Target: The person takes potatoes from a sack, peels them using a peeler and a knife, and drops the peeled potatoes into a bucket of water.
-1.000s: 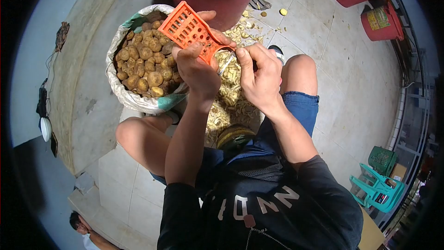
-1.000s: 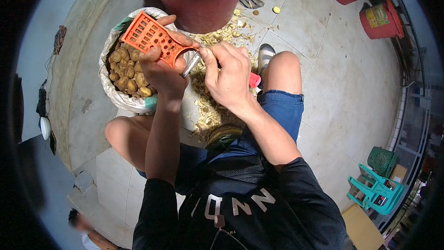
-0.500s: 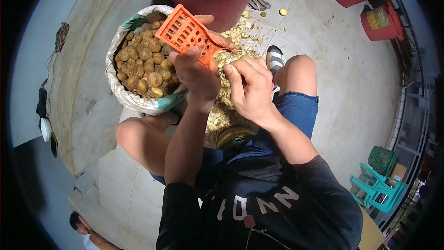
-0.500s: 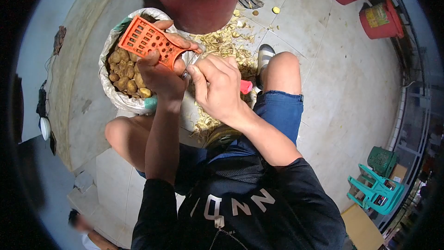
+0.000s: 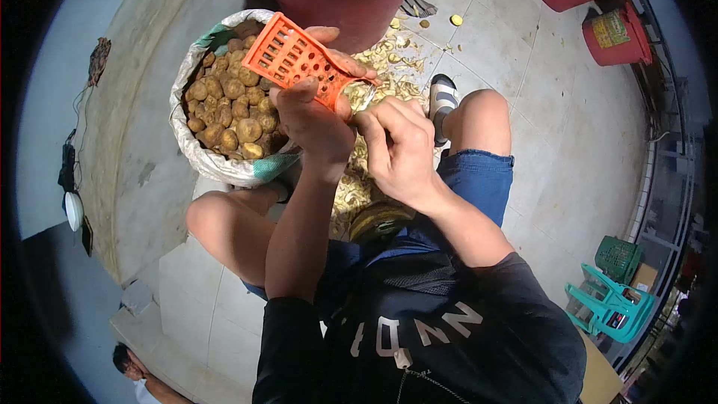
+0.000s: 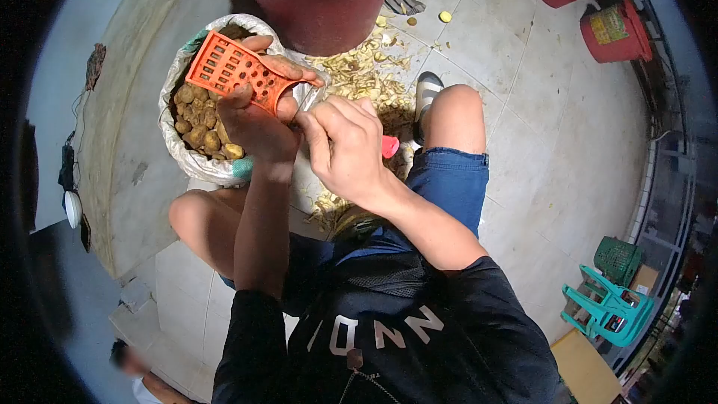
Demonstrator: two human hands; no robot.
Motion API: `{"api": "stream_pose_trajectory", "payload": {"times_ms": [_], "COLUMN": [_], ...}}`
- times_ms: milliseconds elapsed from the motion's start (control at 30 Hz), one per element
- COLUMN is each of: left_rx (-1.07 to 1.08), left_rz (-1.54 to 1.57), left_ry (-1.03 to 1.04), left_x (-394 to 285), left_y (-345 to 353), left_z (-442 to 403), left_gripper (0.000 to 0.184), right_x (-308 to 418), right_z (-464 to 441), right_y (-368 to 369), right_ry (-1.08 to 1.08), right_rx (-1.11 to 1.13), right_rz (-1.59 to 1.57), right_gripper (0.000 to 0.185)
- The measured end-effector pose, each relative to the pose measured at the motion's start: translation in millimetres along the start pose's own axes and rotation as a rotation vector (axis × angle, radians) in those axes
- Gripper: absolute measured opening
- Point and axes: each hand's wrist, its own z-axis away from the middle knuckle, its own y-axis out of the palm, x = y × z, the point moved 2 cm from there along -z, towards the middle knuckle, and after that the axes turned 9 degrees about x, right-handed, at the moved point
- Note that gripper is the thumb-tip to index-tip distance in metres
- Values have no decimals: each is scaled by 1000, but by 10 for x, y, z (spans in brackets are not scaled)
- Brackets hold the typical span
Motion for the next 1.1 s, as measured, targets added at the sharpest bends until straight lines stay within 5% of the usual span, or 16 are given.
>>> {"api": "stream_pose_trajectory", "payload": {"times_ms": [300, 367, 533, 633, 767, 867, 1000, 1100], "left_rx": [-32, -14, -16, 6, 10, -341, -283, -306], "left_rz": [-81, 11, -22, 28, 70, 55, -129, 194], "left_ry": [52, 8, 19, 5, 2, -72, -242, -169], "left_x": [31, 40, 26, 47, 8, -56, -32, 25], "left_y": [-46, -51, -64, -56, -29, 101, -82, -27], "left_z": [-8, -15, 0, -19, -16, -96, -55, -51], "left_gripper": [60, 60, 60, 60, 52, 40, 37, 46], "right_x": [-186, -69, -158, -20, -76, -178, -176, -199], "right_z": [-129, -34, -175, -11, -107, -116, -96, -84], "right_y": [-55, 8, -94, -8, -63, -147, -104, -96], "right_ry": [115, -36, 85, -20, 83, 309, 353, 386], "right_rx": [-67, -20, -57, 25, -35, -9, 18, 40], "right_rz": [22, 45, -5, 53, -69, -243, -322, -345], "right_gripper": [19, 18, 10, 18, 24, 29, 31, 32]}}
